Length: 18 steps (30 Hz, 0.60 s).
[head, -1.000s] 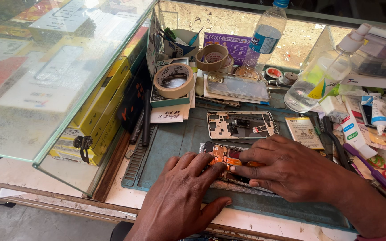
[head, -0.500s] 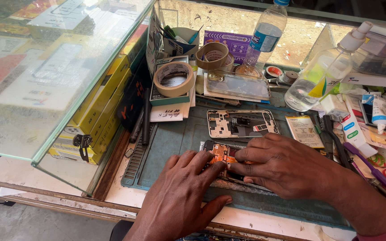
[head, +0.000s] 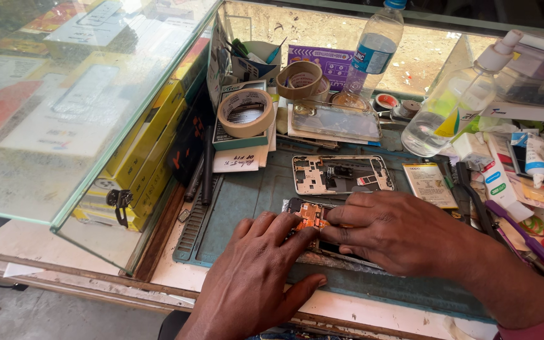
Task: The person applies adhesive from a tube along the edges of a smartphone back cover. They then pick up the phone's internal chassis, align it with the back cover, and press the two parts together. Finally, the person places a battery into the assembled phone frame.
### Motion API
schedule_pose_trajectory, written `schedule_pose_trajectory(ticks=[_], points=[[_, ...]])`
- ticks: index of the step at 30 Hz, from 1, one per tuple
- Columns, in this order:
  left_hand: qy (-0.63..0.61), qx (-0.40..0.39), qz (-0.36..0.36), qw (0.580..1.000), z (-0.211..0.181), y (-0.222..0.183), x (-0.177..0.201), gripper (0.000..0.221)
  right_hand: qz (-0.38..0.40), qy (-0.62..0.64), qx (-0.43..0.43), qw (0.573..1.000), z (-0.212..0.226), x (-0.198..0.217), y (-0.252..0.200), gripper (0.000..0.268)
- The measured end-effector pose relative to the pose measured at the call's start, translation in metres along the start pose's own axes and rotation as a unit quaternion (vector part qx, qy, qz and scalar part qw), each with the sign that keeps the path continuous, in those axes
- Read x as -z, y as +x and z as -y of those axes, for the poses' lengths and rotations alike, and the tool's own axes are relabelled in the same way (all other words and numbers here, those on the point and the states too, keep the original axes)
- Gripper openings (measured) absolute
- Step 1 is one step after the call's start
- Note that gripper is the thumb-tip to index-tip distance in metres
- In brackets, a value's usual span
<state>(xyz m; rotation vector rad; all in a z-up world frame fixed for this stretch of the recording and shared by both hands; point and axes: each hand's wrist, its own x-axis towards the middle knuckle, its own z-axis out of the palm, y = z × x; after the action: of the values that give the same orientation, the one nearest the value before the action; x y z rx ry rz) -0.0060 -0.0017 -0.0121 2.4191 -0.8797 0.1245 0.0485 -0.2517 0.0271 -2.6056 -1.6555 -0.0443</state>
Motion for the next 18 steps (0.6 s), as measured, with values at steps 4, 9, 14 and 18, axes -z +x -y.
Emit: schedule_pose_trajectory(ticks=[4,9,14,18], points=[[0.000,0.016,0.015,1.000,-0.001,-0.001,0.000,0.058,0.003,-0.010,0.004,1.000,-0.001,-0.005,0.000,0.040],[0.004,0.015,0.001,1.000,0.000,0.000,-0.001,0.060,-0.012,0.019,0.004,1.000,-0.006,-0.009,-0.003,0.036],[0.009,0.013,-0.009,1.000,-0.002,-0.002,-0.001,0.064,-0.055,0.048,0.016,0.997,-0.014,-0.013,-0.008,0.037],[0.015,0.003,-0.014,1.000,-0.003,0.000,-0.001,0.061,-0.060,0.075,0.007,0.995,-0.015,-0.013,-0.010,0.035]])
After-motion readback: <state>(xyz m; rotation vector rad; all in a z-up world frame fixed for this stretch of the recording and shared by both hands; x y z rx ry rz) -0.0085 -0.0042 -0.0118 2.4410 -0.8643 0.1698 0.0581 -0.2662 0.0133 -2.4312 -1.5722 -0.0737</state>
